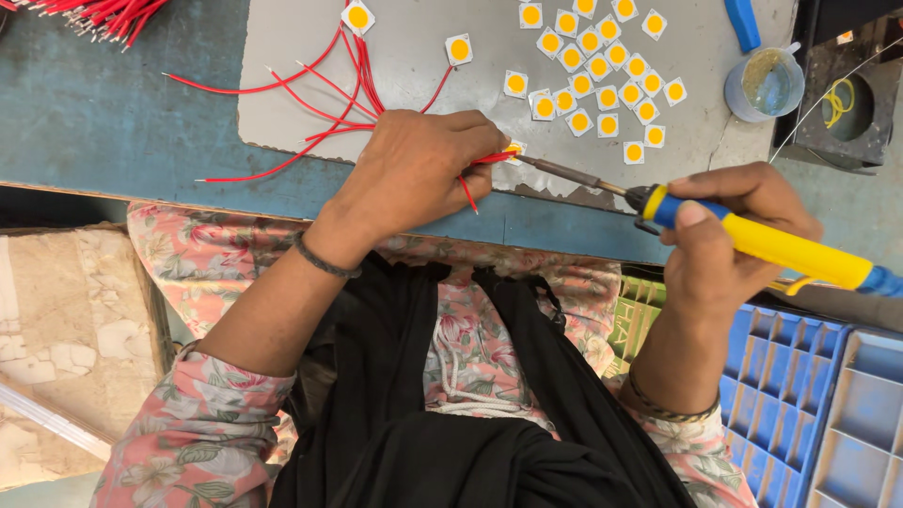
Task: The person dips the stripped ends of red wires into a small cup of flux paste, then solders the wire ends onto the pads of yellow LED boards laid on the workbench using a soldering iron, setting each finished board aside. At the end the person gathers a bundle of red and black wires.
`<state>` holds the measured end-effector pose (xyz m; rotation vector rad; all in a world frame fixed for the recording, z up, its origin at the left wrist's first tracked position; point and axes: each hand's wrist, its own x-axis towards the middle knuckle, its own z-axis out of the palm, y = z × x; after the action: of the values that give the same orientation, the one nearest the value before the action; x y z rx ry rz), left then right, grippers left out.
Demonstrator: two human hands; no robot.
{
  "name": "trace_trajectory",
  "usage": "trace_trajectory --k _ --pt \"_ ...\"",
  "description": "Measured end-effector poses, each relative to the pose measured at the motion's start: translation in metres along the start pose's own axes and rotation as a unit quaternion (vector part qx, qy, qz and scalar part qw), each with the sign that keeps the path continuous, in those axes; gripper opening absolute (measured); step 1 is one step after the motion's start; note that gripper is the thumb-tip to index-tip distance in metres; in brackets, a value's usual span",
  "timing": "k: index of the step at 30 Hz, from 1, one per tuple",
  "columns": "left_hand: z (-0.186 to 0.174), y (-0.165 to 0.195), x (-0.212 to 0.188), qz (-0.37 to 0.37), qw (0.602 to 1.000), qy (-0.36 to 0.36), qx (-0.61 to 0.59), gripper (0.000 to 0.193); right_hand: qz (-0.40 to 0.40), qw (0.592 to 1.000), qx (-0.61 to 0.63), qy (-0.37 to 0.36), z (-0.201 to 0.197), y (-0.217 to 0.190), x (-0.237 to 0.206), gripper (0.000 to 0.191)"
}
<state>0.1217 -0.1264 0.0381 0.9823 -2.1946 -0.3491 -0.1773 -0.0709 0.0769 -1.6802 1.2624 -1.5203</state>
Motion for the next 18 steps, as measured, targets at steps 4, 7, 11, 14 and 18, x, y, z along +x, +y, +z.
trace_trajectory --k 4,7,11,14,18 --pt "0.001 0.000 0.001 -0.004 1.000 -0.001 0.004 0.016 0.006 0.999 0.015 -0.038 0.004 0.003 0.001 0.024" --pt "0.002 0.000 0.001 -0.007 1.000 -0.007 0.010 0.015 0.011 0.999 -0.009 -0.043 0.002 0.005 -0.001 0.023" --pt "0.002 0.000 0.000 -0.001 1.000 0.000 0.006 0.016 0.009 0.998 -0.028 -0.047 -0.001 0.006 -0.001 0.023" --pt "0.002 0.000 0.000 0.000 1.000 -0.002 0.010 0.016 0.005 0.998 -0.033 -0.061 -0.001 0.002 0.002 0.023" --pt "0.001 -0.001 0.001 -0.002 1.000 -0.007 0.011 0.015 0.013 0.996 -0.027 -0.080 0.002 -0.006 0.007 0.022"
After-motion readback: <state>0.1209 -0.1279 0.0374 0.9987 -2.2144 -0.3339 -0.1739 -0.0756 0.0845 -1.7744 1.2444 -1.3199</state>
